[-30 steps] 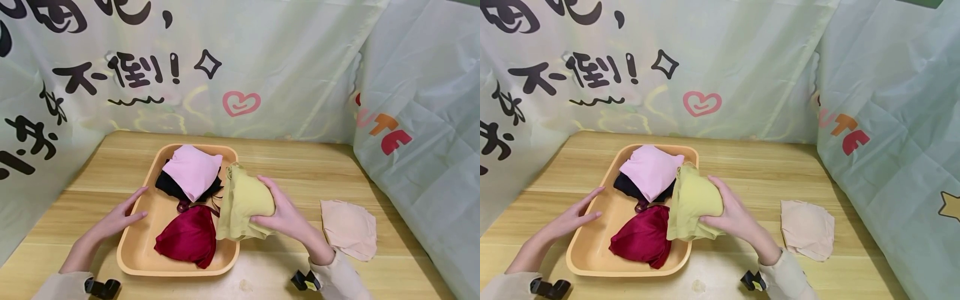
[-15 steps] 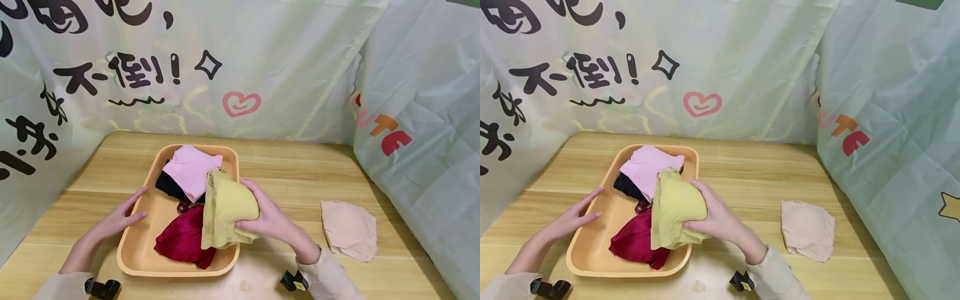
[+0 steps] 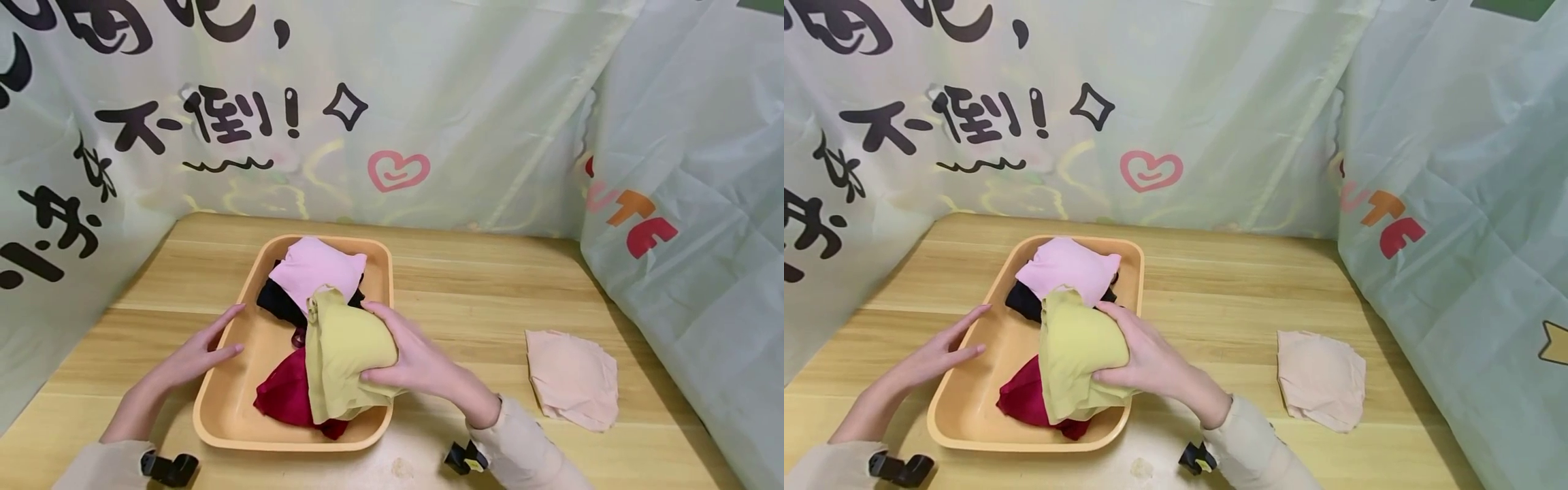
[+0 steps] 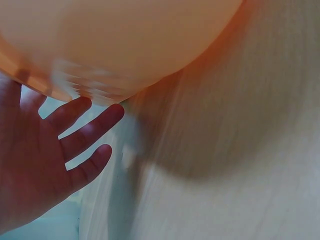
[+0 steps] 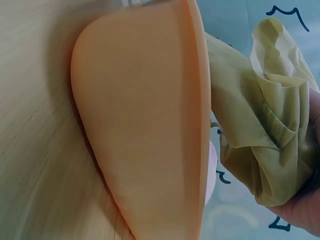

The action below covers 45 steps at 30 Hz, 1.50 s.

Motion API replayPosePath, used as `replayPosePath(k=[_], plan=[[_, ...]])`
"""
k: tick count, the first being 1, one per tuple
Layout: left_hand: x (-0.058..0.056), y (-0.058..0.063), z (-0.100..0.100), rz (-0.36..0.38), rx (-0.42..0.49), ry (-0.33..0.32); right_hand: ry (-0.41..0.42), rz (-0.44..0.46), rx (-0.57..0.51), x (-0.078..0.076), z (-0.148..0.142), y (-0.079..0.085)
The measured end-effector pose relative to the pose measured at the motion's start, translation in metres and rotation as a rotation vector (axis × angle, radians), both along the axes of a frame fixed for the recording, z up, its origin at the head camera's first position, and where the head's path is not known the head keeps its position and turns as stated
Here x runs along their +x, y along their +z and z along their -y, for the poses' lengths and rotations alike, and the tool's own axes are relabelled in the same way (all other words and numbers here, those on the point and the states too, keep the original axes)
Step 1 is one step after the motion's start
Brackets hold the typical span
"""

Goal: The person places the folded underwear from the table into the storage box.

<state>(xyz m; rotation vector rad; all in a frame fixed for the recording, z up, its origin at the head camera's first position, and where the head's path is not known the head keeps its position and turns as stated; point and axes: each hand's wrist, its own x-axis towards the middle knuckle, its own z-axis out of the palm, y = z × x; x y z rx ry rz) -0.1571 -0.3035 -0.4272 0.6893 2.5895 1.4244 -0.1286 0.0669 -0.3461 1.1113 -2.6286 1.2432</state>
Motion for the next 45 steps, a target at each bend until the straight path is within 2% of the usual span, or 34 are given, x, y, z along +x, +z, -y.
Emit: replayPosePath(k=[6, 11, 16, 24, 31, 35, 45], plan=[[0.000, -0.001, 0.000, -0.009, -0.003, 0.002, 0.022, -0.020, 0.038, -0.001, 0.011, -0.002], [0.001, -0.001, 0.000, -0.017, -0.019, 0.012, 0.041, 0.004, 0.058, -0.002, 0.021, -0.005], [0.002, 0.000, 0.000, -0.016, -0.018, 0.014, 0.052, -0.026, 0.094, 0.000, 0.030, -0.007], [0.004, -0.002, 0.000, -0.007, -0.017, 0.021, 0.088, -0.059, 0.093, -0.002, 0.038, -0.014], [0.003, -0.002, -0.001, 0.017, -0.017, 0.019, 0.072, -0.067, 0.102, -0.005, 0.041, -0.021], [0.003, -0.001, 0.000, -0.001, -0.006, 0.015, 0.059, -0.081, 0.116, -0.007, 0.042, -0.023], [0.002, -0.001, -0.001, -0.004, -0.036, 0.029, 0.014, -0.167, 0.291, -0.009, 0.046, -0.030]])
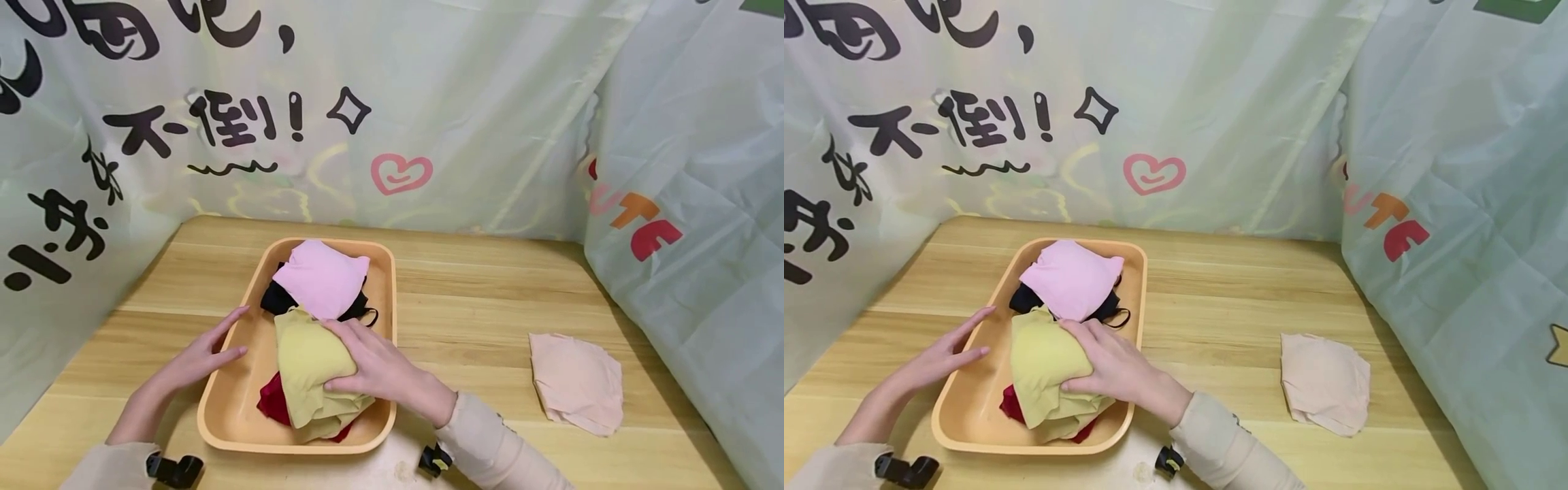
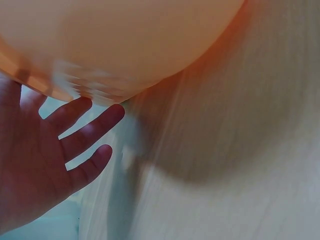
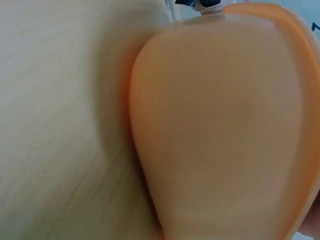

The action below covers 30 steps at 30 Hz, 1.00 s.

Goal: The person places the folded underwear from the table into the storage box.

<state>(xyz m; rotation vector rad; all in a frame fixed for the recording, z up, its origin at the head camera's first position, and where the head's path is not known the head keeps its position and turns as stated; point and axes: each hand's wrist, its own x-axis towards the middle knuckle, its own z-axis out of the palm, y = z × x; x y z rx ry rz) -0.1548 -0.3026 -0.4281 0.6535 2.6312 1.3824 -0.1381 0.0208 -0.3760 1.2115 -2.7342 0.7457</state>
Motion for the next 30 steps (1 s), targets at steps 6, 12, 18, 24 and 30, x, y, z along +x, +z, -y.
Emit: replayPosePath(k=[6, 12, 18, 24, 30], plan=[[0.0001, -0.0001, -0.0006, -0.002, 0.003, 0.001, 0.020, -0.061, 0.069, -0.0004, 0.0000, -0.0069], [0.0011, 0.0024, -0.0020, -0.006, 0.018, -0.003, 0.035, -0.052, 0.100, -0.0010, 0.0007, -0.0104], [0.0014, 0.0044, -0.0029, 0.002, 0.017, -0.005, 0.038, -0.039, 0.145, -0.0003, 0.0012, -0.0108], [0.0006, 0.0030, -0.0017, 0.006, 0.011, -0.006, 0.047, -0.020, 0.187, 0.0005, 0.0026, -0.0097], [0.0007, 0.0026, -0.0014, 0.004, 0.010, -0.008, 0.047, -0.009, 0.238, 0.0004, 0.0041, -0.0101]])
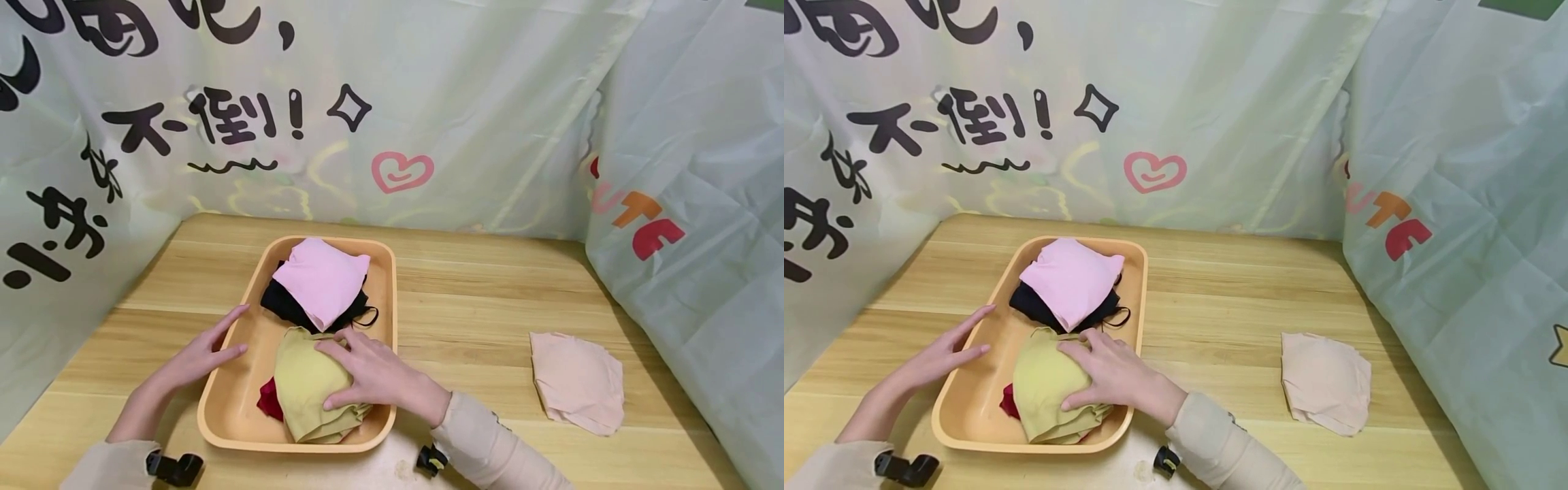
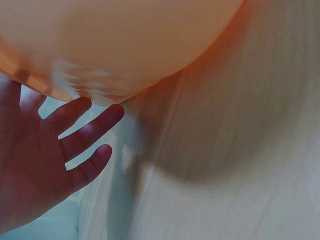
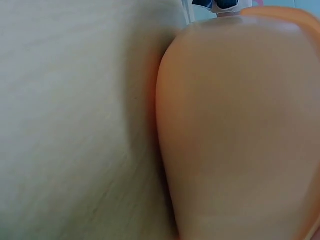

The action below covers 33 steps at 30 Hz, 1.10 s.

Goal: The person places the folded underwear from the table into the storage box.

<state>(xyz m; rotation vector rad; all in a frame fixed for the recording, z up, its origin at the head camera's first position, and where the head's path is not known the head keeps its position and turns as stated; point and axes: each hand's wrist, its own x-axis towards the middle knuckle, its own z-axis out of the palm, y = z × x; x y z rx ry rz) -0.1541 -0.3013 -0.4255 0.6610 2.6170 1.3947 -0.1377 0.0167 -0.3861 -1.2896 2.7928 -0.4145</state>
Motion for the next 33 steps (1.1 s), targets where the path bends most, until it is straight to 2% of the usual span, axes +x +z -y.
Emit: replayPosePath(k=[10, 19, 33], plan=[[-0.0026, 0.0008, -0.0002, 0.027, -0.011, 0.003, 0.007, 0.015, 0.048, 0.0011, 0.0018, -0.0020], [-0.0011, 0.0003, -0.0008, 0.017, -0.017, 0.003, -0.002, 0.056, 0.084, 0.0033, 0.0018, 0.0004], [-0.0010, -0.0004, -0.0011, 0.044, -0.024, 0.014, -0.017, 0.052, 0.042, 0.0031, -0.0039, -0.0004]])
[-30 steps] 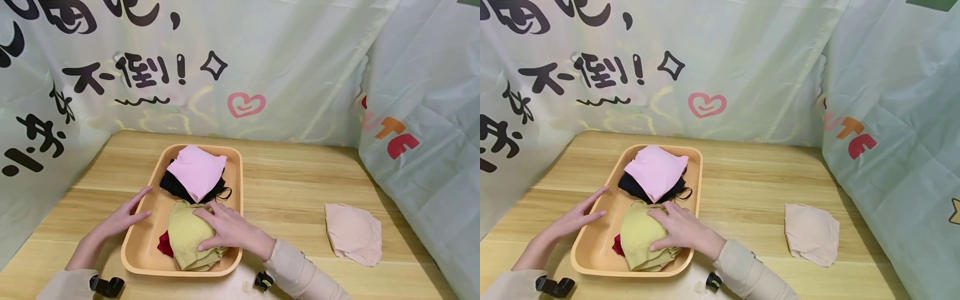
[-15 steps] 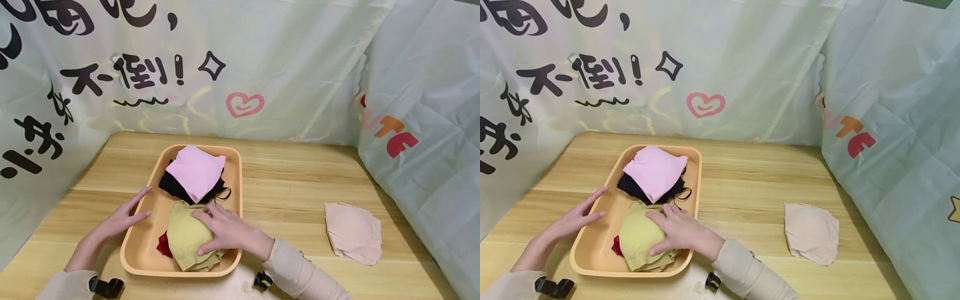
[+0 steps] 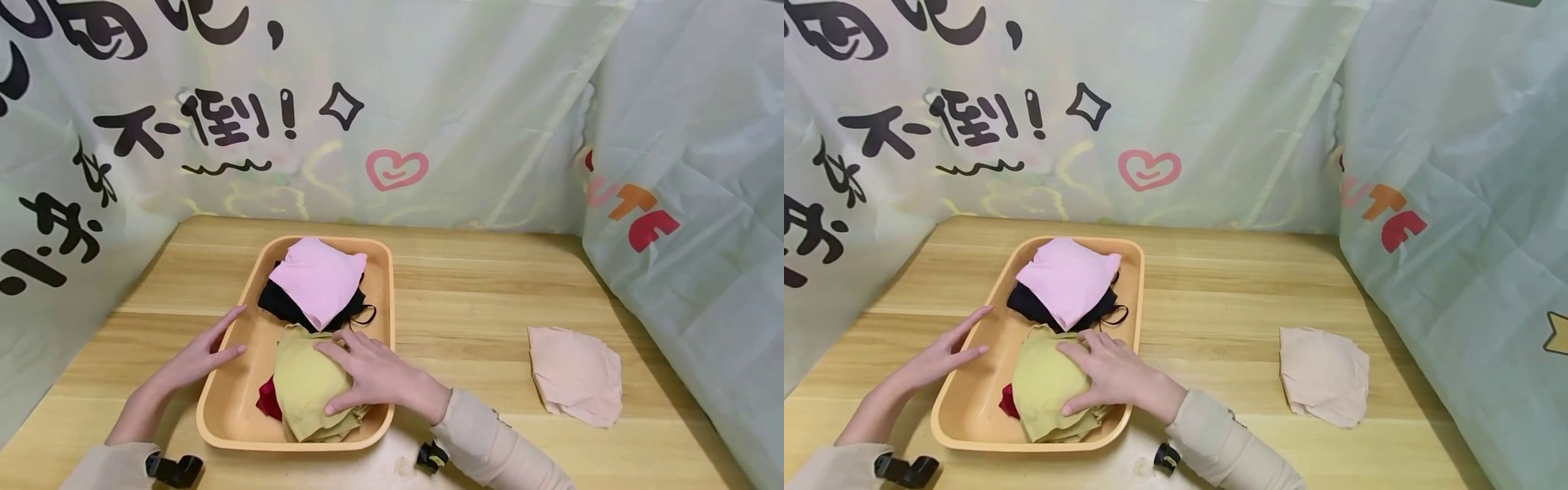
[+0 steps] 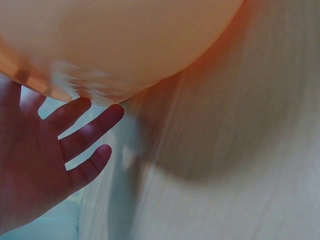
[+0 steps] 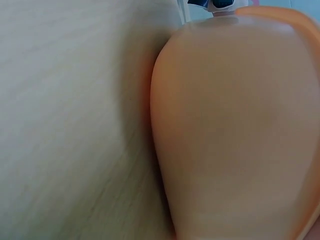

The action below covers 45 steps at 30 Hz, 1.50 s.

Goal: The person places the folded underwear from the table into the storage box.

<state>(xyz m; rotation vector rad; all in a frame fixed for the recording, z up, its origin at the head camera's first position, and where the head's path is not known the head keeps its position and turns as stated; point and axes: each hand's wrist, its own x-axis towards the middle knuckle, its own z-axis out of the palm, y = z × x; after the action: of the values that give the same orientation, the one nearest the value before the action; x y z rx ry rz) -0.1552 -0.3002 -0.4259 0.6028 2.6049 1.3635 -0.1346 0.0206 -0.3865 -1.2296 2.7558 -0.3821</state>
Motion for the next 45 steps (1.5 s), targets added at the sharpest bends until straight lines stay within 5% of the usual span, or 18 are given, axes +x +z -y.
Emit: replayPosePath(k=[13, 28, 37, 45], plan=[[0.001, -0.001, 0.000, 0.000, 0.027, -0.009, -0.015, 0.014, -0.104, -0.003, -0.010, 0.004], [0.002, 0.000, 0.000, 0.008, 0.039, -0.010, -0.044, 0.215, -0.487, -0.010, -0.028, 0.009], [0.002, 0.001, 0.001, 0.008, 0.024, -0.005, -0.106, 0.488, -0.642, -0.012, -0.043, 0.013], [0.001, 0.001, 0.000, 0.007, 0.016, -0.003, -0.109, 0.489, -0.700, -0.011, -0.057, 0.013]])
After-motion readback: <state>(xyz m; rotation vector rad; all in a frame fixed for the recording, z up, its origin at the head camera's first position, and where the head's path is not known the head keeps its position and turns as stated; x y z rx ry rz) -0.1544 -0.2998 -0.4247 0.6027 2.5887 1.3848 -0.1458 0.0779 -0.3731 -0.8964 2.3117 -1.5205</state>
